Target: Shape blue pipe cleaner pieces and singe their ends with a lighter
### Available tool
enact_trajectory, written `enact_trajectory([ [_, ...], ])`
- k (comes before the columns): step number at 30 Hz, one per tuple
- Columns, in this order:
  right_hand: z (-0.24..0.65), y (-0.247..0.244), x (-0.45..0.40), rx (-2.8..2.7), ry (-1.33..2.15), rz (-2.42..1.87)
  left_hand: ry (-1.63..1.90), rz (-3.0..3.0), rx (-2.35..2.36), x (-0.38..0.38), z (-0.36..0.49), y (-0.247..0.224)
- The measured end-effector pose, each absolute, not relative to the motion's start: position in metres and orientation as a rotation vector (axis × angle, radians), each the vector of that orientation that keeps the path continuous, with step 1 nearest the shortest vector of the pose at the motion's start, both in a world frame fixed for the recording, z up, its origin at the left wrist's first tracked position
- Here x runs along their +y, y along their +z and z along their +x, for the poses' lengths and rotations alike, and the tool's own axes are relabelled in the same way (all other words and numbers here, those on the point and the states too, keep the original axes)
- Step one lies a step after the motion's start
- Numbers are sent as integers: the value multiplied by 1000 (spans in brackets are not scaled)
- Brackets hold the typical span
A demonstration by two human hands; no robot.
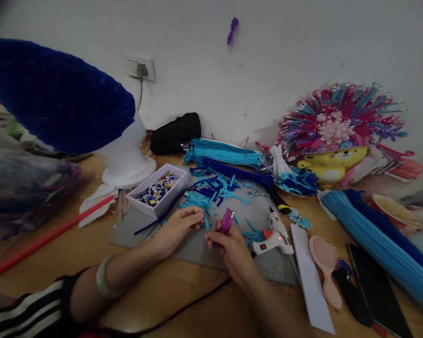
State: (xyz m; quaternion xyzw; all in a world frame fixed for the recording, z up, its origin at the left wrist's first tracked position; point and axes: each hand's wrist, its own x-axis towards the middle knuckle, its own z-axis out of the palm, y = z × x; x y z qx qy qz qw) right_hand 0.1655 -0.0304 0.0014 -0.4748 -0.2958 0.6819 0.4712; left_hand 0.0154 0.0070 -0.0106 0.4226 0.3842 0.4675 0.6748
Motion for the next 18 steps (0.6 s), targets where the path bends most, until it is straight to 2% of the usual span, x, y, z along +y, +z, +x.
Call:
enact_trajectory([
  [9, 168, 5, -31, -848, 1685, -1207, 1040, 1030, 872, 7, 12, -5],
  [18, 184, 2, -15, -839, 1321, -1241, 965, 1243, 937, 12, 8, -5],
])
